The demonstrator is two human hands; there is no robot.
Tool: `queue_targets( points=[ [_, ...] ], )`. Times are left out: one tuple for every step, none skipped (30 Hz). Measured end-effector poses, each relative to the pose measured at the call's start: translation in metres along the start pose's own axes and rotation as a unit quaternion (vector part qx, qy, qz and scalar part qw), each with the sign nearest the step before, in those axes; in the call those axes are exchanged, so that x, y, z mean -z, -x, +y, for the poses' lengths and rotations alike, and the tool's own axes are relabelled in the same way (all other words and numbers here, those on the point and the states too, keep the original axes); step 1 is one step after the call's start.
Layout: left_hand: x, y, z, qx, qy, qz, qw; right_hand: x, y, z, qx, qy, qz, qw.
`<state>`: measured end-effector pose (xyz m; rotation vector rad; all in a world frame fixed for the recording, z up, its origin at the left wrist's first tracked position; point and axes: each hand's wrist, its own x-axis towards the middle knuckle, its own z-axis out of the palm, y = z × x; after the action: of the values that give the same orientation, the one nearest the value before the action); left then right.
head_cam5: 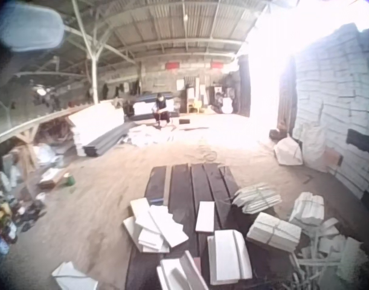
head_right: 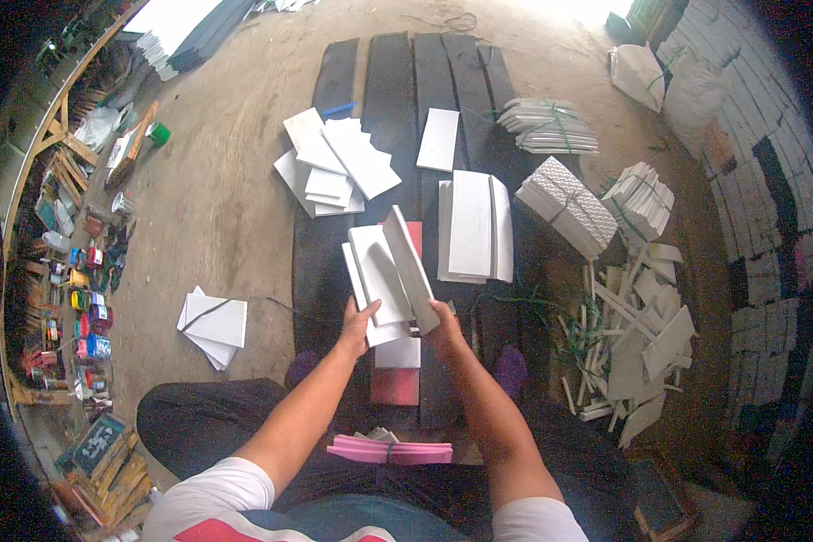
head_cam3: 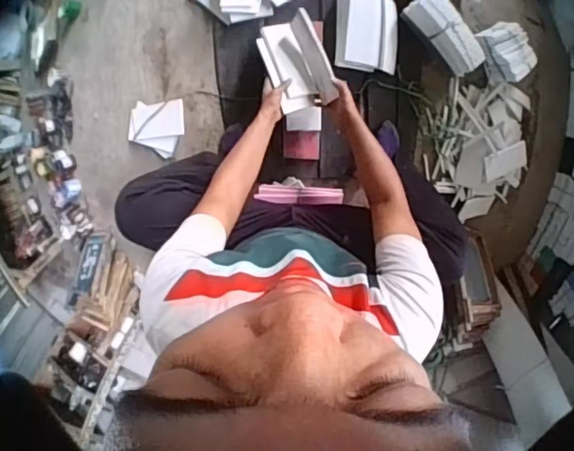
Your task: The person stacks white rectangular tiles on a wooden plank, aligns them, and secures the stack with green string. They repeat this process with multiple stacks, occasionally cutting the string and repositioning tiles.
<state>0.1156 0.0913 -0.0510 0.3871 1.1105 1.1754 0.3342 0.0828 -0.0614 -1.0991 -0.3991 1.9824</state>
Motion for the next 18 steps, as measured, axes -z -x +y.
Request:
queue_targets(
  points=[
    [0.006,-0.002,-0.003,0.000,0.003,0.005,1.000,-0.001,0.001,-0.001,-0.008,-0.025,0.002,1.000],
    [0.007,-0.002,-0.003,0.002,0.010,0.013,1.000,-0.007,0.008,-0.007,-0.016,-0.050,0.004,0.999],
    [0.008,-0.002,-0.003,0.003,0.021,0.013,1.000,-0.013,0.012,-0.012,-0.024,-0.075,0.007,0.997],
    [0.005,-0.001,0.000,0.004,0.032,0.010,0.999,-0.014,0.013,-0.017,-0.034,-0.088,0.004,0.995],
    [0.002,0.000,0.002,0.005,0.043,0.007,0.999,-0.012,0.014,-0.017,-0.031,-0.109,-0.015,0.993],
    [0.002,-0.001,0.003,0.007,0.050,-0.006,0.999,-0.009,0.016,-0.017,-0.028,-0.130,-0.034,0.991],
    [0.003,-0.004,0.003,0.007,0.058,-0.019,0.998,-0.006,0.017,-0.018,-0.025,-0.150,-0.055,0.987],
    [0.004,-0.006,0.004,0.008,0.065,-0.032,0.997,-0.004,0.017,-0.020,-0.022,-0.151,-0.088,0.984],
    [0.005,-0.007,0.003,-0.010,0.048,-0.014,0.999,-0.001,0.017,-0.022,-0.018,-0.152,-0.122,0.981],
    [0.002,-0.008,0.003,-0.025,0.031,0.000,0.999,0.001,0.018,-0.027,-0.011,-0.153,-0.152,0.976],
    [0.000,-0.008,0.003,-0.041,0.015,0.013,0.999,-0.003,0.016,-0.027,0.051,-0.037,-0.093,0.994],
    [0.000,-0.007,0.004,-0.061,-0.007,-0.006,0.998,-0.011,0.009,-0.023,0.112,0.079,-0.030,0.990],
    [-0.006,-0.005,0.004,-0.054,-0.004,-0.005,0.999,-0.017,0.005,-0.019,0.170,0.192,0.037,0.966],
    [-0.007,-0.003,0.004,-0.047,-0.002,0.001,0.999,-0.033,0.006,-0.018,0.245,0.302,0.059,0.920],
    [-0.010,-0.001,0.003,-0.040,0.000,0.007,0.999,-0.039,0.017,-0.024,0.245,0.515,0.098,0.815],
    [-0.018,0.003,0.006,-0.032,0.032,-0.007,0.999,-0.047,0.022,-0.023,0.266,0.579,0.094,0.765],
    [-0.021,0.000,0.000,-0.035,0.059,0.001,0.998,-0.056,0.026,-0.020,0.285,0.639,0.089,0.709],
    [-0.022,-0.001,-0.005,-0.041,0.031,-0.006,0.999,-0.064,0.030,-0.019,0.289,0.641,0.095,0.704]
  ],
)
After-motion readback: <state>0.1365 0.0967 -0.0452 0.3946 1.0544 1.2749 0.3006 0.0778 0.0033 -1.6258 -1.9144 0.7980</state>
